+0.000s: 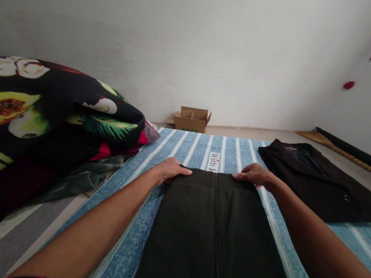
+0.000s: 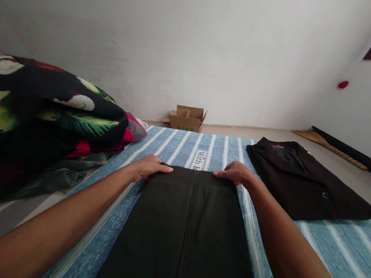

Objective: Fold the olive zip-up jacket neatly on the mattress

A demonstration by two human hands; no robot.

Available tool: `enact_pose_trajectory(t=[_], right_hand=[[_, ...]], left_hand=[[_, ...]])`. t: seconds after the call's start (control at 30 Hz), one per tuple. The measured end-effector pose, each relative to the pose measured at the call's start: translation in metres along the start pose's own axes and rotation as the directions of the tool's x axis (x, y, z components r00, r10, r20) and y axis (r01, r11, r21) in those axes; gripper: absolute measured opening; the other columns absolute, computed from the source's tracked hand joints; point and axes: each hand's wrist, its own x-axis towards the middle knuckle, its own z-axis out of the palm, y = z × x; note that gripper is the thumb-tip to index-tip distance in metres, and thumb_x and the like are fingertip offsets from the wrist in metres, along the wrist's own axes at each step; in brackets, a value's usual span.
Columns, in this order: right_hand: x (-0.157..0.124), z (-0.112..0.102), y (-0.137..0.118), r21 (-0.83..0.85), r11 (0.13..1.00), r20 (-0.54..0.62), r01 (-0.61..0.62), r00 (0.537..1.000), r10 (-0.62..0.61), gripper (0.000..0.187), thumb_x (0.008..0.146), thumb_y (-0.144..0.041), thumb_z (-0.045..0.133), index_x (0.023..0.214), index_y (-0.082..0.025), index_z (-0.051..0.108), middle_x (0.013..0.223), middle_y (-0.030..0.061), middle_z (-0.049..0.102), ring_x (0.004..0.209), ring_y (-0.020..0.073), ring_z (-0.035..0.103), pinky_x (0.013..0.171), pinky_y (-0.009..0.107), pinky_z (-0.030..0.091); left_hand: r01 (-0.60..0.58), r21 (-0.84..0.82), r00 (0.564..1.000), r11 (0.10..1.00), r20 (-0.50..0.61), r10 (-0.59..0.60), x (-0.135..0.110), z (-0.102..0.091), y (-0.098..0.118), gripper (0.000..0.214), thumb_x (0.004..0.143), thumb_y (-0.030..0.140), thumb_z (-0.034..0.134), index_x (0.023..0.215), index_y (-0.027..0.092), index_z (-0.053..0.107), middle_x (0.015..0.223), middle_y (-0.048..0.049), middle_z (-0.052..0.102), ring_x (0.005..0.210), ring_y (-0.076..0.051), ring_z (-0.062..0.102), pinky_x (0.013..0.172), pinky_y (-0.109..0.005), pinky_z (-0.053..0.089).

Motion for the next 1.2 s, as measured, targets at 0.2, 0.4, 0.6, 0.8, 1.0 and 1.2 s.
enact_pose_trajectory(t=[0.2,0.4,0.6,0.8,1.0,1.2], right_hand=[[-0.005,0.001,0.003,0.122,0.992,0.122,-0.038,0.992,0.023,0.051,0.05,-0.055,0.079,0.076,-0.012,0.068,0.066,0.0047,0.059,0.053,0.0116,0.048,0.039,0.021,0.031],[-0.003,0.001,0.013,0.351,0.935,0.093,-0.047,0.996,0.015,0.041,0.045,-0.035,0.085,0.072,-0.012,0.063,0.063,0.0015,0.059,0.053,0.011,0.051,0.038,0.02,0.033],[-0.014,0.003,0.008,0.507,0.862,0.061,-0.012,0.998,-0.023,0.037,0.048,-0.028,0.082,0.073,-0.015,0.059,0.068,0.0025,0.063,0.062,0.0148,0.059,0.052,0.024,0.048],[-0.046,-0.016,-0.019,0.611,0.787,-0.048,0.084,0.996,-0.07,0.036,0.047,-0.021,0.081,0.071,-0.017,0.055,0.065,0.0013,0.063,0.06,0.0155,0.06,0.055,0.026,0.051],[-0.102,-0.076,-0.081,0.583,0.698,-0.309,0.415,0.908,-0.282,0.032,0.047,-0.022,0.081,0.063,-0.017,0.054,0.056,-0.0037,0.058,0.047,0.0105,0.053,0.045,0.023,0.042],[-0.17,-0.117,-0.117,0.179,0.568,-0.654,0.803,0.529,-0.541,0.027,0.051,-0.023,0.082,0.067,-0.018,0.061,0.061,-0.0052,0.058,0.056,0.0091,0.053,0.053,0.021,0.042]], left_hand=[[0.039,-0.143,0.998,0.989,0.055,-0.032,0.008,0.004,-0.001,0.04,0.041,0.033,0.084,0.066,0.016,0.058,0.062,-0.0039,0.066,0.062,-0.022,0.063,0.051,-0.028,0.045],[0.009,-0.255,0.994,0.967,0.104,0.019,0.002,0.003,0.004,0.03,0.046,0.026,0.08,0.066,0.015,0.06,0.06,-0.002,0.065,0.057,-0.018,0.061,0.052,-0.028,0.047],[-0.003,-0.35,0.989,0.937,0.138,0.055,-0.009,0.004,0.006,0.025,0.047,0.02,0.077,0.063,0.014,0.059,0.062,-0.0054,0.066,0.058,-0.02,0.063,0.054,-0.032,0.051],[-0.107,-0.418,0.988,0.902,0.06,0.145,-0.034,-0.01,0.027,0.027,0.044,0.012,0.076,0.066,0.013,0.06,0.062,-0.0044,0.067,0.058,-0.017,0.062,0.058,-0.029,0.052],[-0.443,-0.365,0.896,0.819,-0.149,0.418,-0.101,-0.055,0.099,0.039,0.049,0.012,0.076,0.087,0.01,0.066,0.074,-0.0062,0.069,0.067,-0.018,0.064,0.067,-0.033,0.053],[-0.764,0.311,0.423,0.566,-0.421,0.802,-0.19,-0.082,0.143,0.037,0.07,0.024,0.069,0.105,0.014,0.066,0.088,-0.0017,0.068,0.09,-0.02,0.063,0.085,-0.034,0.048]])
